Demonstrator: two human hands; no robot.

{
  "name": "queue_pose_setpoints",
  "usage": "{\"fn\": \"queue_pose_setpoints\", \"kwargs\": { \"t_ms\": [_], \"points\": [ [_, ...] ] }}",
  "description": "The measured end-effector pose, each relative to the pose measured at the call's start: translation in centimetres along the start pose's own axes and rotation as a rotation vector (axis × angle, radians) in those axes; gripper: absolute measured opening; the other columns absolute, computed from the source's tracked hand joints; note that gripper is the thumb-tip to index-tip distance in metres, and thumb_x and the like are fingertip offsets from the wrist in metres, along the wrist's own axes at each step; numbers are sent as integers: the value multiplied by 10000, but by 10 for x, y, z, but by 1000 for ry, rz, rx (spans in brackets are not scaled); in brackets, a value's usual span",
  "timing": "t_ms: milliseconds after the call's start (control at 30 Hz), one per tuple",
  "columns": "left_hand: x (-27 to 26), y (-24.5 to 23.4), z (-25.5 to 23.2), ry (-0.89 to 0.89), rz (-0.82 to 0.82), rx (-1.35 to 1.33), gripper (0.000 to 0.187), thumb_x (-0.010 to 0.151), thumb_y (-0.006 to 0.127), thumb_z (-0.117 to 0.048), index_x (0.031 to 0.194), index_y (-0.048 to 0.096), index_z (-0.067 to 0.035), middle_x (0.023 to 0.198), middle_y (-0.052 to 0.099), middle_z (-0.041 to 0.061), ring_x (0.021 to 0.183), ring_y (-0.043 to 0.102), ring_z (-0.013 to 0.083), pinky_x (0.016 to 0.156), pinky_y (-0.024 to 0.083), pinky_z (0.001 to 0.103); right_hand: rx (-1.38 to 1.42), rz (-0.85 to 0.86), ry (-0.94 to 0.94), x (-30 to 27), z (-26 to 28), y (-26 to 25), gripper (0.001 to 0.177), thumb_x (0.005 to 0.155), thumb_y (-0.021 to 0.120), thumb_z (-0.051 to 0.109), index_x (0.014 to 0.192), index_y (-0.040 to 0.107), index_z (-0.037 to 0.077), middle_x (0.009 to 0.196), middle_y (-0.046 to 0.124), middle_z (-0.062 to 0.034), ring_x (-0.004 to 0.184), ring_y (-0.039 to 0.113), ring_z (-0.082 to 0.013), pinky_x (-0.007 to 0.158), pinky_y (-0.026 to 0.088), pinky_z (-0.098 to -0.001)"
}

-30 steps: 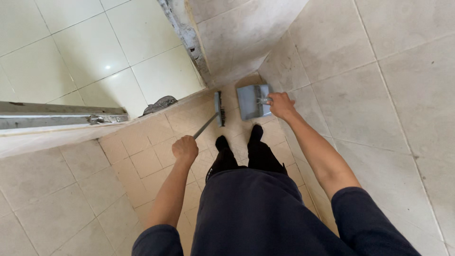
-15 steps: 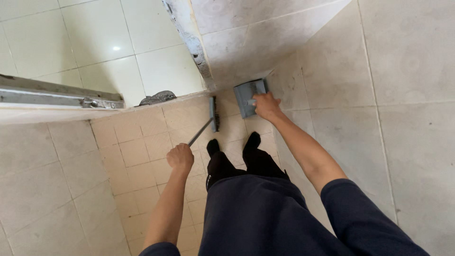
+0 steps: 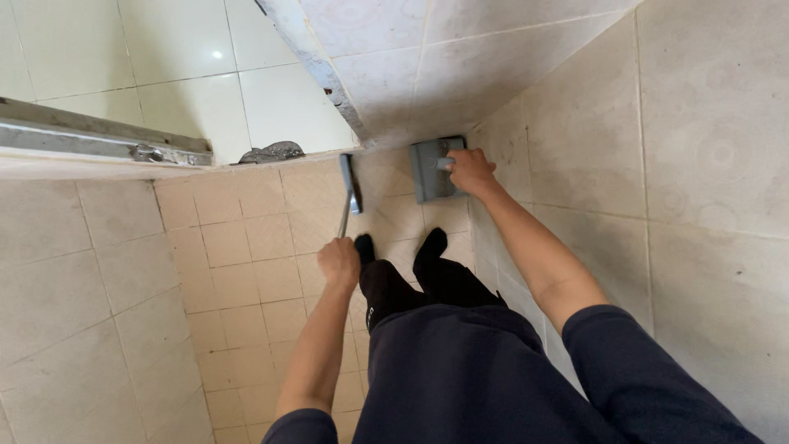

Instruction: The person sweeps a tiled floor using a broom and dustpan, gathering debris into the dustpan. They move systematically across the floor, sweeping along the walls and corners.

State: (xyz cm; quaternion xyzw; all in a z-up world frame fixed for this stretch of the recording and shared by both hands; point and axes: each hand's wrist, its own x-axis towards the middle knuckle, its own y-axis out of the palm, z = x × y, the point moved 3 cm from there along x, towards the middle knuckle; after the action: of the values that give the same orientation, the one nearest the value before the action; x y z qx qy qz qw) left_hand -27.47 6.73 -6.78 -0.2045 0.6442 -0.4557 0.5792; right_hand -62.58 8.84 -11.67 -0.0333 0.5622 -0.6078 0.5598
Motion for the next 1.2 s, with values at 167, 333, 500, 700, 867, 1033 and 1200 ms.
{"fn": "queue_pose_setpoints", "kwargs": {
  "t_ms": [167,333,500,700,867,1033,1200],
  "points": [
    [-11,25,-72,136,24,-63,181,933,621,-115,909,800,-110,955,773,142,887,768,297,722,616,393,15,-12,-1,-1,-1,-1,273,984,626,232,1245,702,243,1235,687,-79,1250,522,-344,943,399,-657],
    [-25,28,-113,191,12,-94,189,946,619,-147,906,791,-79,935,772,159,882,770,315,715,618,412,18,-11,9,-9,-5,7,276,979,626,234,1246,695,253,1246,677,-78,1257,524,-344,958,406,-671],
    [-23,2,-26,39,3,-115,218,952,581,-142,887,782,-86,916,770,154,856,767,335,705,608,444,16,8,-13,-15,-2,7,234,1010,607,235,1221,708,230,1233,682,-86,1264,518,-348,1000,354,-721],
    [-22,0,7,-24,-28,-21,216,956,590,-166,881,779,-93,905,778,135,857,770,318,692,610,416,47,-4,4,-20,0,4,224,1003,619,233,1204,718,216,1214,691,-106,1278,522,-338,997,372,-694],
    [-15,23,-37,6,-70,-73,189,946,620,-136,884,796,-102,915,779,137,858,770,303,717,609,398,57,-2,16,-22,4,6,228,1000,613,215,1200,722,215,1177,697,-113,1230,552,-338,974,389,-650],
    [-25,26,-96,131,1,-142,154,924,650,-108,876,794,-84,925,773,144,874,769,301,708,617,393,50,14,16,-29,10,3,231,1001,608,212,1210,706,202,1189,692,-107,1230,546,-337,956,392,-642],
    [-38,12,-107,216,-35,-97,136,900,657,-124,877,780,-72,917,767,141,858,766,319,674,622,411,67,95,95,-32,4,6,230,1058,555,236,1219,718,211,1212,713,-110,1214,604,-323,1009,407,-624]
  ]
}}
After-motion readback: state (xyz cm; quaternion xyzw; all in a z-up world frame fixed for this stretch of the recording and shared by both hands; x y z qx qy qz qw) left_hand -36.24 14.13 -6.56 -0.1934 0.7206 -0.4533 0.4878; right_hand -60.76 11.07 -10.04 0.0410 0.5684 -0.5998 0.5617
